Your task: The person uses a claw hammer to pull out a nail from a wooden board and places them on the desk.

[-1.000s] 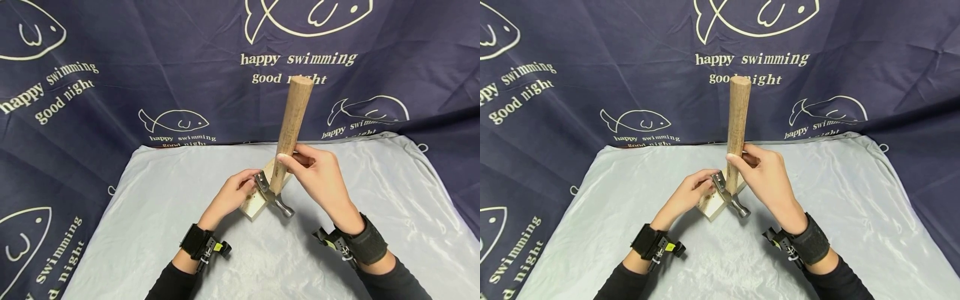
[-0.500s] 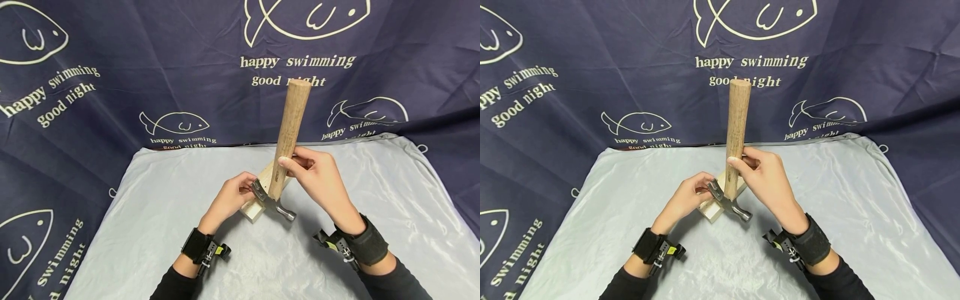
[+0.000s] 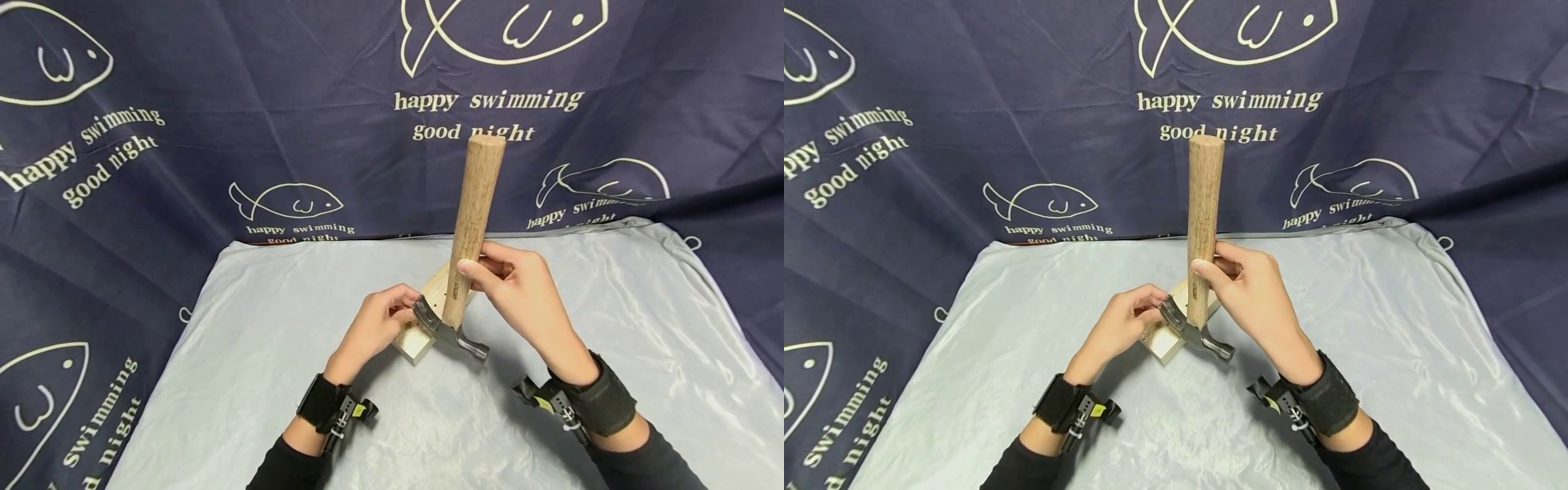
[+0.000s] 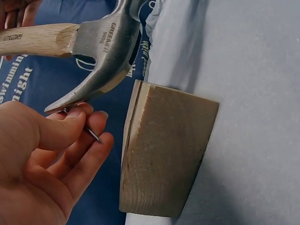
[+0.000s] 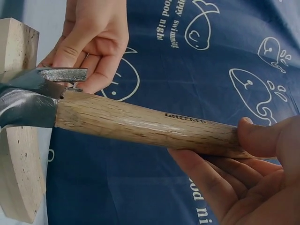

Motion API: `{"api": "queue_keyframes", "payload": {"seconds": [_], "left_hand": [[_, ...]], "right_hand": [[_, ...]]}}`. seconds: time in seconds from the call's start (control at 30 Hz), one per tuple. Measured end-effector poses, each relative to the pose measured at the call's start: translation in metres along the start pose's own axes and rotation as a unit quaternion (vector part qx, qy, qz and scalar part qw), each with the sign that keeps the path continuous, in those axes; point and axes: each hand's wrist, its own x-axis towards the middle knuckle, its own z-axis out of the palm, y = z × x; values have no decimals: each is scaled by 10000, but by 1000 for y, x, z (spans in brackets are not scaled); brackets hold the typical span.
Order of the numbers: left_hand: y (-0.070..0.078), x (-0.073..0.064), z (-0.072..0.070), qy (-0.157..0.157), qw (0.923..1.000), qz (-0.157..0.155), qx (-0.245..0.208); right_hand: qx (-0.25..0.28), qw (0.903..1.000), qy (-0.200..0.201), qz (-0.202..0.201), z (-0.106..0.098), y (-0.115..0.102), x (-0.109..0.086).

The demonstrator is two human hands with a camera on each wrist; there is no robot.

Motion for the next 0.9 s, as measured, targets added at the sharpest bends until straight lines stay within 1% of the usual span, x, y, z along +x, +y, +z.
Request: {"api": "queue_keyframes", "payload": {"seconds": [0.13,0.23,0.3,0.47,0.53,0.6,0.7,0.8,0.9], "left_hand": [[1,-1,-1,225,9997,-18,124],[2,-1,-2,371,9992,-115,119],[3,0,-2,387,9990,-215,63],[7,1,-6,344,9982,-455,-191],[8,1,-9,294,9978,-521,-276],[8,0,-11,307,9971,-612,-321],[7,0,-16,456,9953,-770,-377],[6,-1,-20,662,9916,-930,-617],[2,-2,-27,903,9891,-977,-633]], "right_hand": [[66,10000,-38,32,0,0,-1],[165,9998,-46,82,1,0,-1],[198,9998,-22,92,1,-1,-1],[30,10000,64,3,2,1,-1],[10,10000,84,9,2,2,-1],[43,9999,104,61,2,4,-1],[90,9997,137,153,1,7,-2],[158,9995,156,205,1,9,-2],[267,9993,155,231,1,9,-2]]}}
